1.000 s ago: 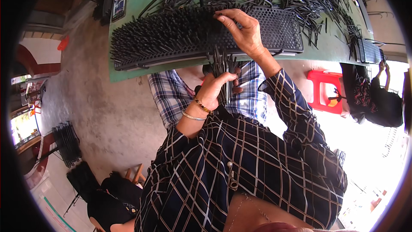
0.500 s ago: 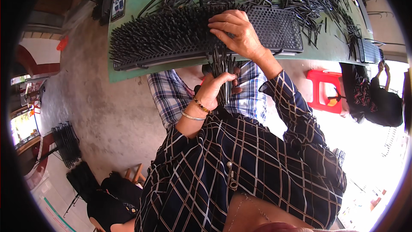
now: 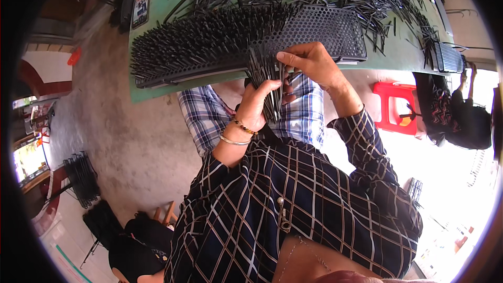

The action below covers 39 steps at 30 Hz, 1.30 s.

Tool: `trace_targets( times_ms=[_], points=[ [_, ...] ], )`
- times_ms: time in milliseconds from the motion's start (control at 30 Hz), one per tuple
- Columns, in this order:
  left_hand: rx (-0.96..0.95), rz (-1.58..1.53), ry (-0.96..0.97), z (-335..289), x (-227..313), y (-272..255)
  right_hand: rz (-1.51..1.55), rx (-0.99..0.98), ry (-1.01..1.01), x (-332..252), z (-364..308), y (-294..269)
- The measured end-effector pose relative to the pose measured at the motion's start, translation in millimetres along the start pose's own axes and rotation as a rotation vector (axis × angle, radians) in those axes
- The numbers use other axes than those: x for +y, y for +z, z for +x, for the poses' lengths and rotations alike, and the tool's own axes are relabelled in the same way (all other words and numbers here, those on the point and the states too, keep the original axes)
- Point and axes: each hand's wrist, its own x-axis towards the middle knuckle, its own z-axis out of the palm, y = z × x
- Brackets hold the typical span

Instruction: Sorting and bundling thin black rods using an organizing tray on a workbench.

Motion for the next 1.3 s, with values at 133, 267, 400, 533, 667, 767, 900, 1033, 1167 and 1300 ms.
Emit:
trace_targets(
  times_ms=[133, 267, 400, 533, 667, 767, 900, 1033, 1167, 1300],
  points=[
    [0.045, 0.076, 0.021, -1.3, -3.5, -2.8, 0.073, 0.046, 0.053, -2.3, -0.6, -1.2],
    [0.106, 0.094, 0.033, 1.1, -7.3, -5.6, 0.138, 0.044, 0.071, 0.7, 1.3, -0.9],
    [0.144, 0.030, 0.045, 0.6, -4.9, -0.9, 0.189, 0.100, 0.005, -0.5, 6.7, -6.6],
    [0.124, 0.072, 0.055, 0.4, -7.7, -8.6, 0.081, 0.285, -0.244, -26.2, 17.7, -11.2],
    [0.090, 0.084, 0.011, 1.5, -7.4, -6.2, -0.203, 0.415, -0.536, -32.2, 37.3, -5.5],
    [0.072, 0.109, -0.007, -0.2, -5.5, -3.5, -0.247, 0.452, -0.550, -20.9, 49.1, -1.6],
    [0.032, 0.123, 0.018, -0.2, -7.4, -12.0, -0.277, 0.457, -0.596, -15.1, 52.2, -1.3],
    [0.066, 0.113, 0.025, -2.5, -3.7, -7.1, -0.302, 0.449, -0.622, -11.1, 52.1, -4.2],
    [0.043, 0.113, -0.016, -2.5, -2.3, -10.6, -0.305, 0.462, -0.667, -9.3, 52.5, -1.6],
    [0.033, 0.126, -0.022, -1.6, -1.4, -7.7, -0.308, 0.441, -0.645, -9.2, 53.6, -2.3]
  ],
)
